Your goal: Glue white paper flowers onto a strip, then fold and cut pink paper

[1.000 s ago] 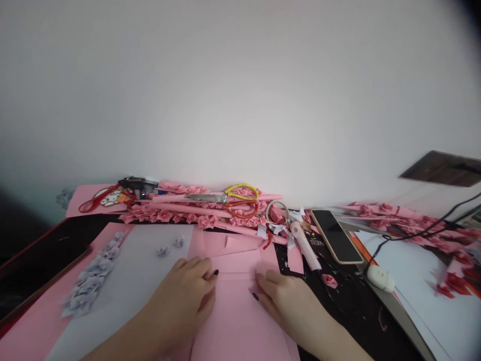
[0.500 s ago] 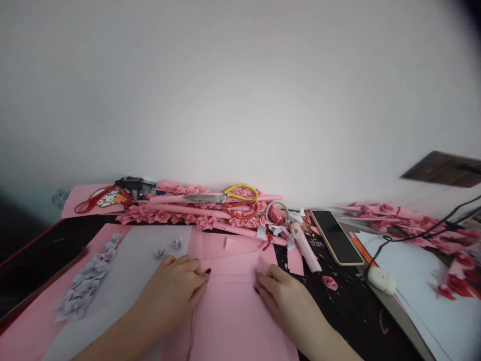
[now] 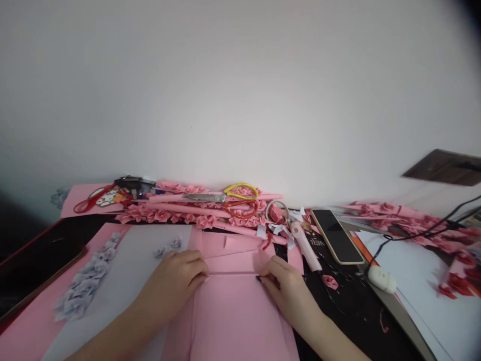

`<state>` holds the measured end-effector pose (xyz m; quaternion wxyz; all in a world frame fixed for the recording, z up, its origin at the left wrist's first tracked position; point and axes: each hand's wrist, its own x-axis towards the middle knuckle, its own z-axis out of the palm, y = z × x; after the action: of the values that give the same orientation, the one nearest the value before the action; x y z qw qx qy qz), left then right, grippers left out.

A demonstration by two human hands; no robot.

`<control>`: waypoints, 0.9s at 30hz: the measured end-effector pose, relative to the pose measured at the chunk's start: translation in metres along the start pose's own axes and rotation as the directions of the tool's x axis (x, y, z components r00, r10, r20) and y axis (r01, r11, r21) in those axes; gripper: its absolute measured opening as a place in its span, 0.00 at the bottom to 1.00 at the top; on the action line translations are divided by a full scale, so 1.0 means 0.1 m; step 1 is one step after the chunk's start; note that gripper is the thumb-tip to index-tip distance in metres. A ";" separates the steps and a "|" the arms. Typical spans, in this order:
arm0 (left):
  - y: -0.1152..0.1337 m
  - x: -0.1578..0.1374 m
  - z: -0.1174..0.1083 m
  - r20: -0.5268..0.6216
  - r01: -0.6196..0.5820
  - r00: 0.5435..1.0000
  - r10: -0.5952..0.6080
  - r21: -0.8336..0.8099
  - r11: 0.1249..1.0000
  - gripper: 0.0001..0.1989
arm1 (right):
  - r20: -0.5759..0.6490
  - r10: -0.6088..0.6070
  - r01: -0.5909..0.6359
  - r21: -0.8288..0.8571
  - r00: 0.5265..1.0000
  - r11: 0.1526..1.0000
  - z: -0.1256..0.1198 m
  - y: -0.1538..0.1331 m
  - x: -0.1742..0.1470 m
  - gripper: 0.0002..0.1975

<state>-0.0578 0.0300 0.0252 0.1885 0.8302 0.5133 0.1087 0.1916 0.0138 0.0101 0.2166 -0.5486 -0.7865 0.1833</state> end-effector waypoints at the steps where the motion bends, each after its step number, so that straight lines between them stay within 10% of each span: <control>1: -0.01 0.00 0.00 -0.018 -0.014 1.000 0.014 0.010 1.000 0.10 | -0.003 -0.009 0.009 -0.027 1.000 1.000 -0.01 0.00 0.00 0.09; 17: 0.37 -0.02 0.27 0.029 -0.184 0.983 0.181 0.127 0.975 0.13 | 0.288 -0.129 0.223 -0.324 0.949 0.920 0.09 -0.39 -0.03 0.11; 27: 0.12 -0.07 -0.03 0.154 -0.024 0.988 -0.001 0.163 0.986 0.16 | 0.287 0.030 0.037 -0.225 0.957 0.974 -0.17 -0.17 -0.09 0.11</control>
<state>-0.0519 0.0196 0.0332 0.1578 0.8517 0.4997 0.0027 0.1900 0.0010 0.0320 0.0352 -0.5359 -0.8264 0.1695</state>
